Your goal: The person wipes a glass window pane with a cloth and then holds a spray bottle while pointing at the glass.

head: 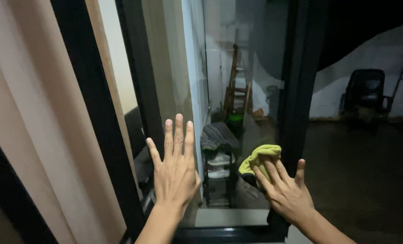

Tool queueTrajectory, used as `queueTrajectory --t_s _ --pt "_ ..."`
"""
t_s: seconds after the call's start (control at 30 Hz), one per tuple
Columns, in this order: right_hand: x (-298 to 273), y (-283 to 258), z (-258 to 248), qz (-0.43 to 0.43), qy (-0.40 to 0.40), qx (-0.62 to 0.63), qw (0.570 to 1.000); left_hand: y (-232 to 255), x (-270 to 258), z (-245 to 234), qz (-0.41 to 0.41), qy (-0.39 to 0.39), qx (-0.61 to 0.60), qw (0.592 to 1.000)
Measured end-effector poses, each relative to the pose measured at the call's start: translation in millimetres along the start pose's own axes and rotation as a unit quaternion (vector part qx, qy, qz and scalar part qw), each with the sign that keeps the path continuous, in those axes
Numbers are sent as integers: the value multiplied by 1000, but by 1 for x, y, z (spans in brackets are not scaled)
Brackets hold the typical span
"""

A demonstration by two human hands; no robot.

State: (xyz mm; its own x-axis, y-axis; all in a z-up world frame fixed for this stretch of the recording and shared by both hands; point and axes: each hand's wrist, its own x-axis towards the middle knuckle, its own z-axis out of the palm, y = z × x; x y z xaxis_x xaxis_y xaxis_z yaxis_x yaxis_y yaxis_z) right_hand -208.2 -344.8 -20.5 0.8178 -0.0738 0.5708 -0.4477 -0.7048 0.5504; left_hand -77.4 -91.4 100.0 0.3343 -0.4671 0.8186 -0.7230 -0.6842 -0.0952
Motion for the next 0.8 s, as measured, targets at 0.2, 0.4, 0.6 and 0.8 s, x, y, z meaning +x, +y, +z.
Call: queueTrajectory --t_s 0.2,0.4,0.6,0.8 --pt "64 41 -58 63 87 -58 993 -9 41 -29 4 20 13 1000" --pt "101 61 -67 89 61 -95 990 -17 58 -37 -13 22 11 1000" --pt "28 3 13 -82 12 147 986 -25 49 -41 -24 -2 30 999" --pt "88 49 -28 48 -23 97 994 -35 50 -44 -38 -46 10 998"
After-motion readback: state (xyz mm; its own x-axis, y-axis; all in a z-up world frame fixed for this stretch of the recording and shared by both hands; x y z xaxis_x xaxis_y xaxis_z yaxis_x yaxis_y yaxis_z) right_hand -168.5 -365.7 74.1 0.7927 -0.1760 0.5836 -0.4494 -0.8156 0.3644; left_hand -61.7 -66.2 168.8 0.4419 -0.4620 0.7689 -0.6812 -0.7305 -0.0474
